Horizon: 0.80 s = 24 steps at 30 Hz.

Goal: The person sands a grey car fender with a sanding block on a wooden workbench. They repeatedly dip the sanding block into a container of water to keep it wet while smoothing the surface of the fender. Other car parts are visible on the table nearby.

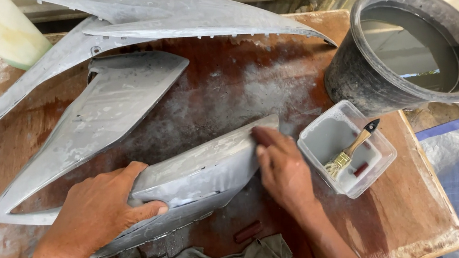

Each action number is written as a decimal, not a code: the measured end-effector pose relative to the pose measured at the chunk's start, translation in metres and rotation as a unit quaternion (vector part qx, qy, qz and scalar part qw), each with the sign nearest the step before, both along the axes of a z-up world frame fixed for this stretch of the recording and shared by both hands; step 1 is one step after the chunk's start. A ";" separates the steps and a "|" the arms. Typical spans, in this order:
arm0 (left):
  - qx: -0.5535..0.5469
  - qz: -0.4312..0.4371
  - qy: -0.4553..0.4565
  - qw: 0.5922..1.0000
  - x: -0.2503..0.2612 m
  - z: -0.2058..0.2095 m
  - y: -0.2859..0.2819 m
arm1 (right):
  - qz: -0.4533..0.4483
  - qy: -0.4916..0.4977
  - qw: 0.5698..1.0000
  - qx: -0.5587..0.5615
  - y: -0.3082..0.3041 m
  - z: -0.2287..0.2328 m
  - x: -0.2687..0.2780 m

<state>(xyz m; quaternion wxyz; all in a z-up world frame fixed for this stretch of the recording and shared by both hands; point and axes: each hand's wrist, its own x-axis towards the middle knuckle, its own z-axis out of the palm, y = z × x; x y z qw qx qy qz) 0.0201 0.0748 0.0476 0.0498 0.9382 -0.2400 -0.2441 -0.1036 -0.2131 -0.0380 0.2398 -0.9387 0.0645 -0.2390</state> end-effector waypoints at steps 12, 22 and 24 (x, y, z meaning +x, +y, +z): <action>0.003 0.007 0.006 1.000 -0.001 0.003 -0.003 | 0.029 -0.053 0.998 -0.009 0.035 -0.007 0.003; -0.010 -0.003 0.000 1.000 -0.004 0.007 0.000 | 0.020 -0.106 0.993 0.038 0.061 0.016 0.009; -0.004 -0.004 -0.008 1.000 -0.004 0.007 0.001 | 0.063 -0.060 0.996 0.031 0.081 0.035 0.003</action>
